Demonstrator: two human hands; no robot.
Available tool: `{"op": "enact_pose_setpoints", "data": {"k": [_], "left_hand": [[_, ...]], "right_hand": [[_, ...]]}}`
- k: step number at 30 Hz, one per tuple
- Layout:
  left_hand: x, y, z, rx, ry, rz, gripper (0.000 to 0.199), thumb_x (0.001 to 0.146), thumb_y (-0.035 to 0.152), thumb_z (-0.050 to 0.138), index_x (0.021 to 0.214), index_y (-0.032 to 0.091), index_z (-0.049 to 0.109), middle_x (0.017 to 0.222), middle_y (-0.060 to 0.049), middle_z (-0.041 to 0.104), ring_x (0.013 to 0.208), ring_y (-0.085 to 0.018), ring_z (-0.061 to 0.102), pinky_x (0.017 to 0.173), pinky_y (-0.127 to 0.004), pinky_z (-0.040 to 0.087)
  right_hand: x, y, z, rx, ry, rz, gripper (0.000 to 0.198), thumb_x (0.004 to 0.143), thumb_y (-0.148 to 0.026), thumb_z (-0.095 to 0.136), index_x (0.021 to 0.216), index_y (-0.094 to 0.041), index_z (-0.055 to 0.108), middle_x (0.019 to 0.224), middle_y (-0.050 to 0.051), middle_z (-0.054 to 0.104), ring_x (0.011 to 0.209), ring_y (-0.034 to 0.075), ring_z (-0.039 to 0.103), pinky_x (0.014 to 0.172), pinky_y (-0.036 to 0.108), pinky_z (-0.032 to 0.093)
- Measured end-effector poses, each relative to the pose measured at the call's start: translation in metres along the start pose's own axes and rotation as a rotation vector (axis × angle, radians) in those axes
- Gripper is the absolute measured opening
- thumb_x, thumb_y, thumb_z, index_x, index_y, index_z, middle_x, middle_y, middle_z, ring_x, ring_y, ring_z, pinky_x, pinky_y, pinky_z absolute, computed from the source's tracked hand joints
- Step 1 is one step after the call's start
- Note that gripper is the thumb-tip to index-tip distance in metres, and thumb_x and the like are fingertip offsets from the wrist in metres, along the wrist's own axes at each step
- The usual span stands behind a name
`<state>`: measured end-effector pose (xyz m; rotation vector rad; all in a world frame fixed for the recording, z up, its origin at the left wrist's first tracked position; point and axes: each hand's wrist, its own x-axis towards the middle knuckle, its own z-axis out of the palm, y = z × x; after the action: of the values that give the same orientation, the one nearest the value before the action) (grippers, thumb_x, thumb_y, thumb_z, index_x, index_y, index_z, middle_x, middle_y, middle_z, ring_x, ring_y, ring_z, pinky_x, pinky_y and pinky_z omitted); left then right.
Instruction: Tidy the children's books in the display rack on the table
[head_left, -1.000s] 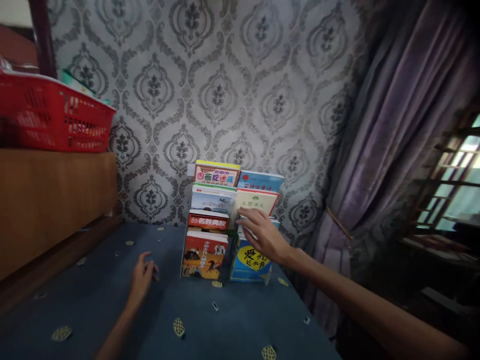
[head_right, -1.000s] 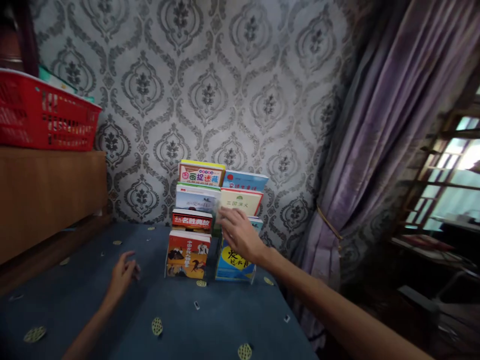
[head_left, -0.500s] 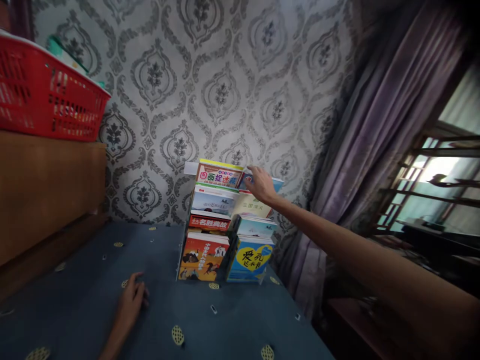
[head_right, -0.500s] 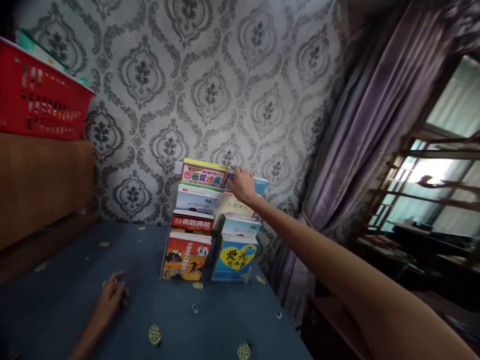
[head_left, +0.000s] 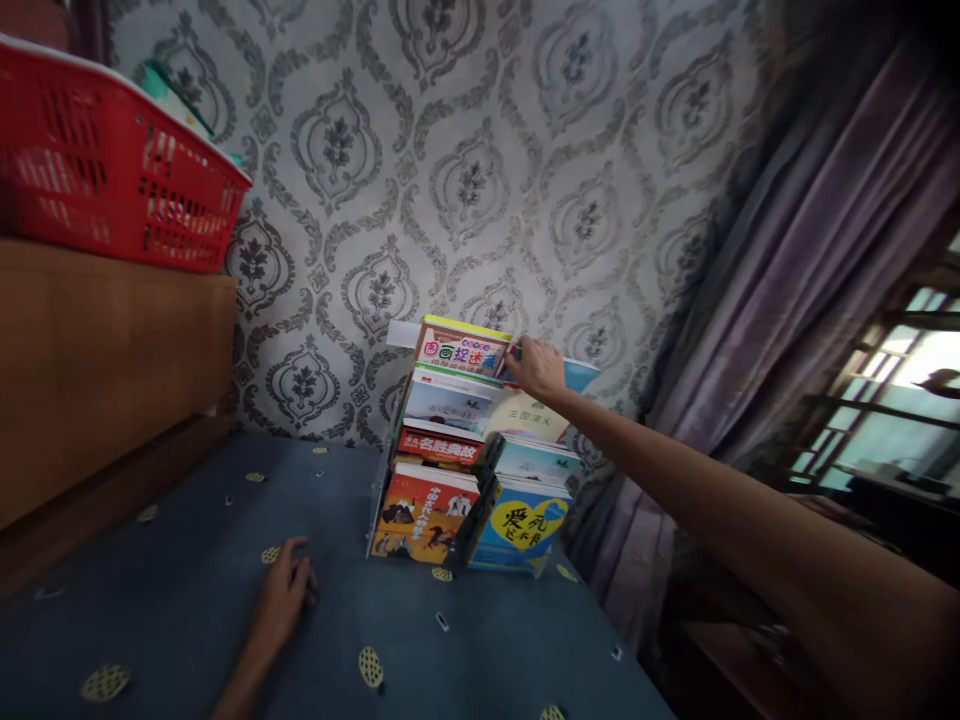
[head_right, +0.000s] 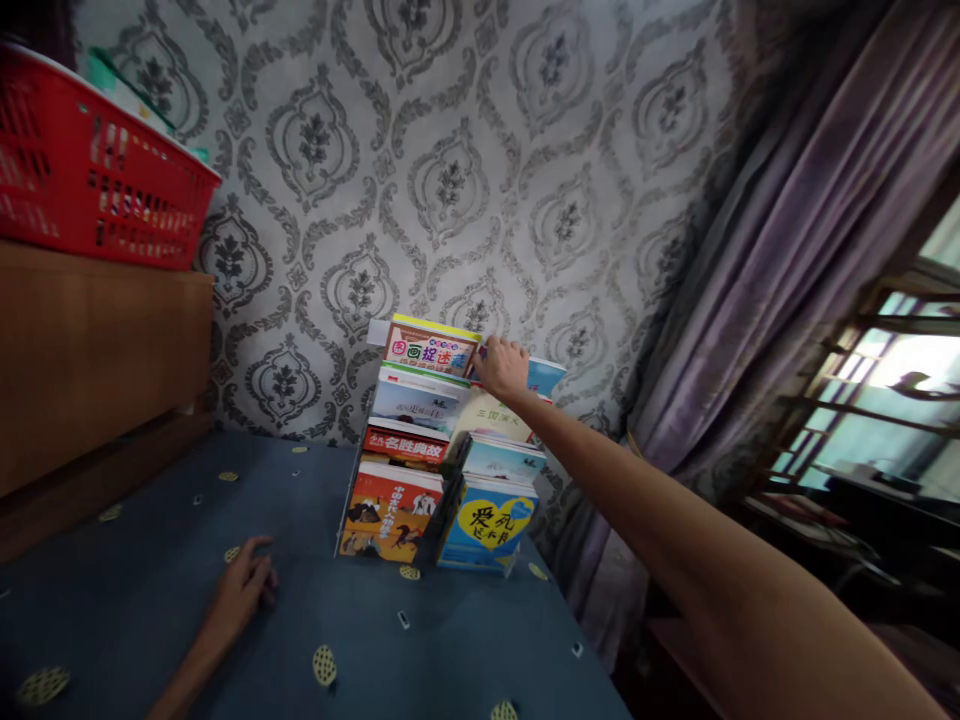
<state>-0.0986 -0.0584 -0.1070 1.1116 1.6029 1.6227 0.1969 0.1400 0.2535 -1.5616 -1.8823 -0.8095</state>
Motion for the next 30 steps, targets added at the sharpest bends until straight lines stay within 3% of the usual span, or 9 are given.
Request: {"op": "enact_pose_setpoints", "data": {"k": [12,20,26,30], "left_hand": [[0.0,0.001,-0.005,0.003,-0.03,-0.019,0.058,0.067,0.066,0.048,0.104,0.021,0.049,0.053,0.006,0.057,0.043,-0.019,0.059,0.047,-0.031,0.045],[0.0,-0.001,-0.007,0.01,-0.034,-0.023,0.063,0.064,0.071,0.049,0.102,0.022,0.049,0.054,0.005,0.059,0.045,-0.021,0.061,0.047,-0.032,0.045],[0.001,0.005,-0.009,0.051,-0.061,-0.041,0.07,0.059,0.076,0.052,0.103,0.022,0.048,0.054,0.004,0.06,0.045,-0.022,0.06,0.043,-0.031,0.042],[-0.003,0.014,-0.011,0.102,-0.005,0.022,0.075,0.056,0.082,0.053,0.101,0.022,0.052,0.054,0.002,0.06,0.046,-0.023,0.06,0.041,-0.031,0.041]], "right_hand": [[-0.003,-0.005,0.009,0.002,0.042,-0.042,0.028,0.09,-0.022,0.04,0.109,-0.013,0.059,0.112,0.021,0.067,0.107,0.035,0.056,0.094,0.048,0.041],[-0.003,-0.011,-0.008,0.0,-0.075,-0.014,0.032,0.092,-0.02,0.038,0.115,-0.011,0.058,0.121,0.021,0.065,0.116,0.034,0.055,0.098,0.044,0.04],[-0.009,0.017,-0.025,0.084,-0.112,-0.143,0.038,0.094,-0.034,0.045,0.125,-0.016,0.055,0.123,0.016,0.067,0.116,0.034,0.057,0.095,0.048,0.043],[-0.022,0.053,-0.03,0.13,-0.077,-0.068,0.043,0.094,-0.04,0.045,0.128,-0.016,0.054,0.127,0.017,0.065,0.119,0.035,0.055,0.099,0.053,0.041]]}}
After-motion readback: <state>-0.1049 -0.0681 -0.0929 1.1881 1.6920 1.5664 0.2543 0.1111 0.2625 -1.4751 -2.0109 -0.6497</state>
